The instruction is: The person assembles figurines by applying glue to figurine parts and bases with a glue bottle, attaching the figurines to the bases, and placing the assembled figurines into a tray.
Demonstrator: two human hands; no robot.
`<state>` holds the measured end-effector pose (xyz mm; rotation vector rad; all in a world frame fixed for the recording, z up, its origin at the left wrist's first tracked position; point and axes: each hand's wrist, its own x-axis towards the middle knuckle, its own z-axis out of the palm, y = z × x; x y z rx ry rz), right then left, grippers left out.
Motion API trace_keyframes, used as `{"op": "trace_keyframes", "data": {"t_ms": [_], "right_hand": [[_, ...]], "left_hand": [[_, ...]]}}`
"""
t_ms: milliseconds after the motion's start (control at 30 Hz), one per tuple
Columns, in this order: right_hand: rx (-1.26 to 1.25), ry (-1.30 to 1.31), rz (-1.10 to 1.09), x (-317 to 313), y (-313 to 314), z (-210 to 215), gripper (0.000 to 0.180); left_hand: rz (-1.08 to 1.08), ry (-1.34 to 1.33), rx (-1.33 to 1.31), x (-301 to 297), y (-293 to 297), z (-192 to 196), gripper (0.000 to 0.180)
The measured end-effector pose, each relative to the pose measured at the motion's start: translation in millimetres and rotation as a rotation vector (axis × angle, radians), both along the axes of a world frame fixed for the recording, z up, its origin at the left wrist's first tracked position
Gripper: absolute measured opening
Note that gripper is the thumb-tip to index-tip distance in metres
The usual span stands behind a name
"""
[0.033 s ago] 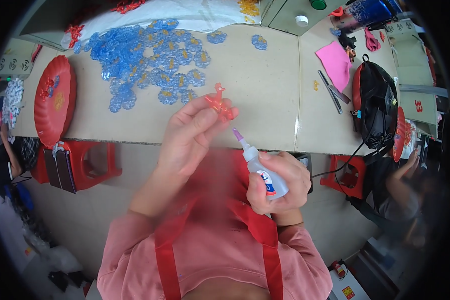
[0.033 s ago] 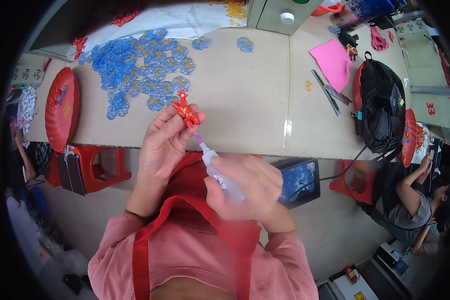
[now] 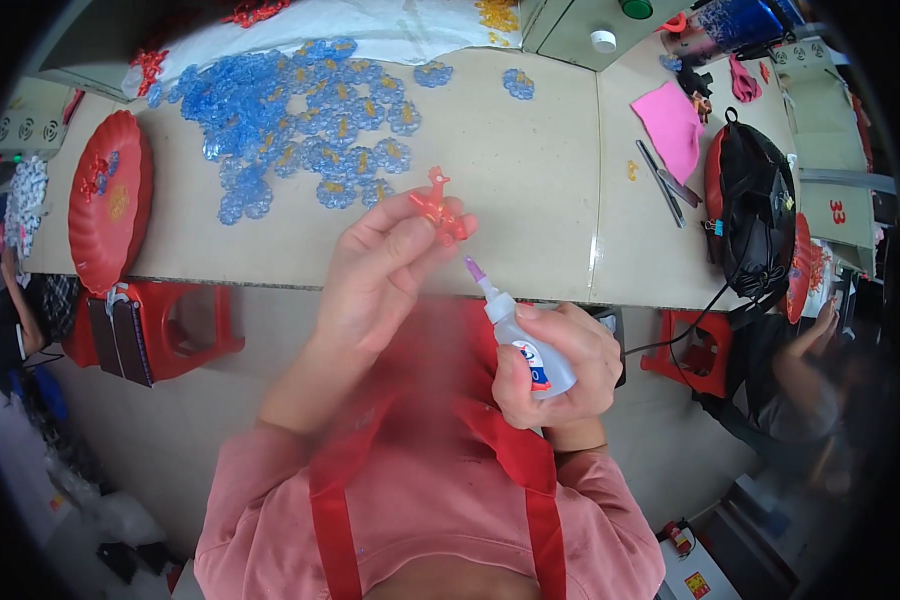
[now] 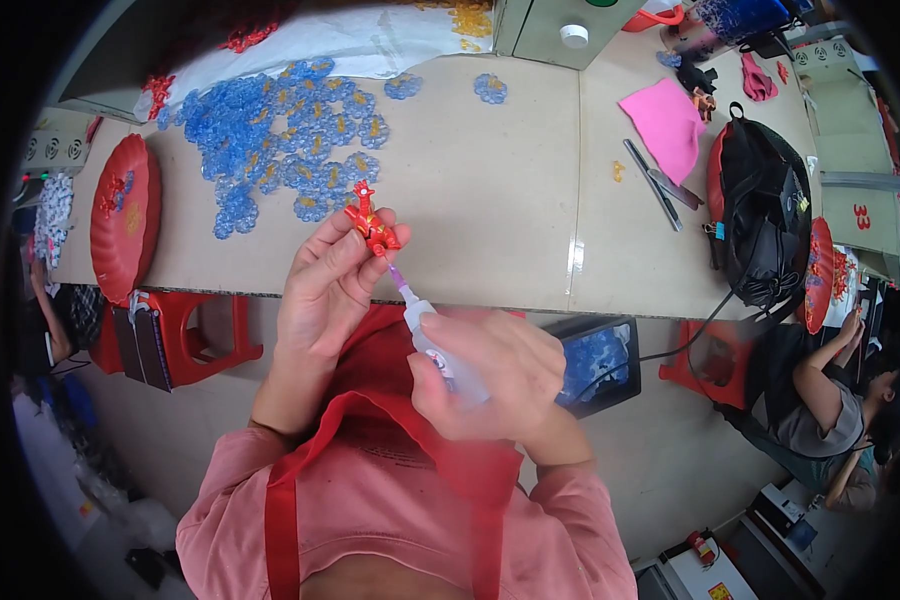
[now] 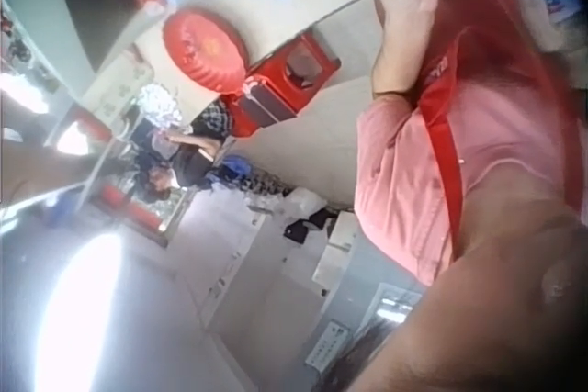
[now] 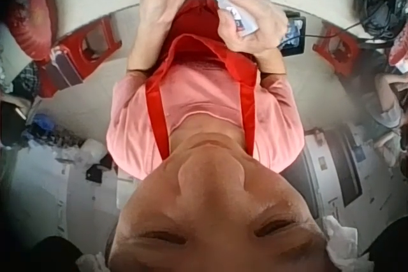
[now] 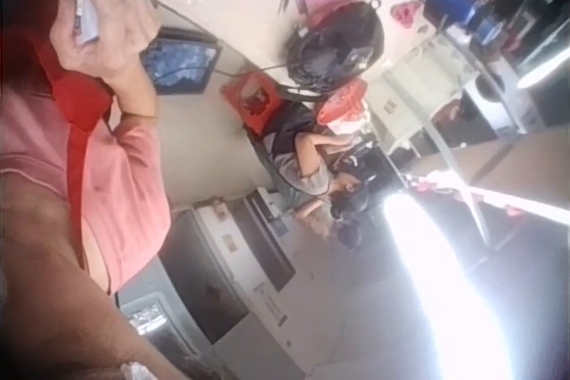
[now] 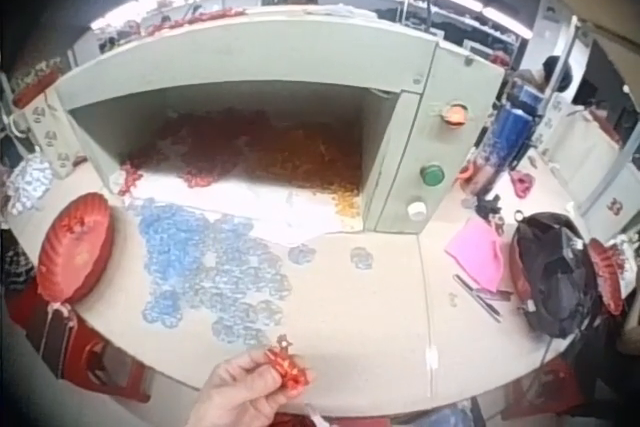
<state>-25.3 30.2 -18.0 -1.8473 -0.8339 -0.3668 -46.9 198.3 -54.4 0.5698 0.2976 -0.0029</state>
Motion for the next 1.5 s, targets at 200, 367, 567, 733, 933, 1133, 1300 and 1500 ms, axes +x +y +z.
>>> {"op": "trace_keyframes", "data": {"t_ms": [200,367,567,733,933,1133,1300,1500], "right_hand": [[-0.026,-0.013,0.020,0.8,-0.3,2.9,0.036],[-0.041,0.010,0.023,-0.4,-1.7,2.7,0.035],[-0.034,0.018,0.022,1.0,-0.9,3.7,0.034],[-0.025,0.015,0.036,2.7,-1.0,2.3,0.034],[-0.014,0.011,-0.014,1.1,-4.4,4.6,0.034],[-0.030,0.018,-0.012,0.8,-5.7,3.1,0.034],[-0.031,0.011,-0.016,1.9,-4.6,3.3,0.034],[-0.037,-0.003,-0.018,2.6,-4.1,1.6,0.034]], "left_hand": [[0.023,0.022,0.019,-0.4,-1.0,0.8,0.023],[0.017,-0.004,0.022,-1.7,-2.6,0.9,0.023],[0.013,0.002,0.035,-1.5,-3.0,1.3,0.023],[0.010,0.010,0.029,-0.6,-3.1,0.3,0.023],[-0.019,0.035,-0.119,2.0,-0.9,-3.0,0.026],[-0.052,0.058,-0.185,1.7,-0.7,-3.0,0.025],[-0.062,0.051,-0.175,1.8,-1.1,-1.6,0.023],[-0.062,0.056,-0.162,1.3,-1.7,-0.3,0.021]]}}
